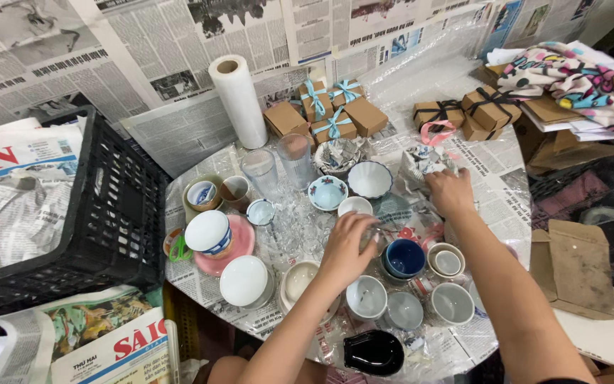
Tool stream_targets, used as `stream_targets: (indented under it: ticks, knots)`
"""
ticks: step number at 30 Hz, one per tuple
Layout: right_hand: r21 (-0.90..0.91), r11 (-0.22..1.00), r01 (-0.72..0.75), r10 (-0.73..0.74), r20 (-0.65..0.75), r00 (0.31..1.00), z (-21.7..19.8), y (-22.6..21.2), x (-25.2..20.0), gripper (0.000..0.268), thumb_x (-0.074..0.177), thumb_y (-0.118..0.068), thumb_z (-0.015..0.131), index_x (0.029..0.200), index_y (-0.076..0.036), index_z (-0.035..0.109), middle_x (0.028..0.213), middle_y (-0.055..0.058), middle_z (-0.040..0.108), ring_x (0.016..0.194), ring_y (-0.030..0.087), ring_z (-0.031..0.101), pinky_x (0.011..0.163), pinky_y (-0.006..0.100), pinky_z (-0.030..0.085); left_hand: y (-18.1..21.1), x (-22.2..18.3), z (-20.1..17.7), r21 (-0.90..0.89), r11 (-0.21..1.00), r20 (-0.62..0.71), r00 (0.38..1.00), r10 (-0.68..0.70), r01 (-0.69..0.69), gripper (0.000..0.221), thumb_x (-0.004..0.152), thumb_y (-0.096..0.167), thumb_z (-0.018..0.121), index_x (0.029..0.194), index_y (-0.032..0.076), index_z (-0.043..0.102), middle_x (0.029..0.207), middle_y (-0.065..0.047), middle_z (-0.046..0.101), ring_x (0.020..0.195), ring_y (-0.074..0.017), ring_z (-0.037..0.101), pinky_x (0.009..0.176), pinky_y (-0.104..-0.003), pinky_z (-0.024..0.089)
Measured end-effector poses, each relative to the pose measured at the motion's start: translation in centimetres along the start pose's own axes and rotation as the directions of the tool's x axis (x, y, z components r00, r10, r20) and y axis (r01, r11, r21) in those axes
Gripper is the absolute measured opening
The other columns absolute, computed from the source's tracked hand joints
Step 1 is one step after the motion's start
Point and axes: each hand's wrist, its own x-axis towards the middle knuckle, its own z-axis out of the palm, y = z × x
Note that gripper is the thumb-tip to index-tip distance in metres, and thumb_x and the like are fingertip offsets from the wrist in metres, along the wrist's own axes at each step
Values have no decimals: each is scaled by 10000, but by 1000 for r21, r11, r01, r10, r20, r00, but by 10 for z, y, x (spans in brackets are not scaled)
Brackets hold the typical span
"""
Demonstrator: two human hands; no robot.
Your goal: The person sits on the floor and wraps various ceramic cups and bowls with newspaper. They pick up each item, fold newspaper around it, and place the wrapped item into a black plastic crate. The person handles multiple cups and bowls one at a time.
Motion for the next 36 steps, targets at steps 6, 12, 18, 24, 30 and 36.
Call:
stream_targets:
  ticks: [6, 12, 18, 24, 30, 36]
  knots:
    - [9, 992, 128, -118, -324, 939, -113, -16, -46, 297, 896, -106, 641, 1169, -192, 723, 1057, -43, 716, 1148, 140, 652, 1216, 561, 333, 22, -16, -3, -264, 964, -130, 990, -60, 24, 661, 981, 237, 702, 1511, 97, 333, 1525, -201, 439, 1466, -393, 389, 1197, -493, 326]
    - [121, 900, 418, -297, -532, 793, -230, -78, -146, 328, 789, -172, 696, 1114, -164, 738, 1130, -13, 726, 1205, 181, 616, 1167, 680, 233, 52, -42, -9, -948, 200, 153, 907, -392, 246, 849, 919, 386, 657, 1582, 284, 136, 1541, -90, 379, 1356, -264, 449, 1025, -454, 482]
    - [333, 821, 464, -256, -510, 821, -297, -143, -232, 321, 765, -160, 760, 1084, -189, 739, 1106, -56, 694, 1202, 189, 611, 1223, 657, 213, 46, -133, 11, -967, -106, 252, 811, -528, 231, 795, 932, 536, 633, 1539, 81, 396, 1368, -177, 569, 1155, -291, 625, 840, -413, 602]
    - [785, 490, 379, -129, -365, 922, -330, -170, -291, 443, 757, -253, 814, 1166, -116, 712, 1228, 60, 666, 1227, 266, 604, 1158, 549, 272, 52, -211, 3, -932, -228, 362, 765, -533, 282, 786, 847, 592, 576, 1432, 73, 504, 1358, -152, 635, 1147, -305, 658, 856, -453, 580]
    - [766, 623, 155, 82, -261, 962, -324, -214, -305, 550, 742, -202, 801, 1244, -41, 645, 1228, 121, 635, 1184, 337, 547, 990, 494, 374, 85, -249, -14, -947, 275, -2, 850, -527, 168, 825, 868, 401, 666, 1567, 125, 326, 1510, -91, 485, 1374, -239, 473, 1123, -399, 398]
    - [675, 737, 32, 45, -96, 994, -311, -238, -319, 296, 723, -218, 830, 965, -105, 702, 1031, 69, 632, 1101, 304, 539, 1000, 477, 341, 93, -285, -1, -972, 221, -35, 868, -495, 86, 893, 878, 444, 697, 1598, 133, 269, 1536, -66, 423, 1421, -222, 407, 1163, -404, 352]
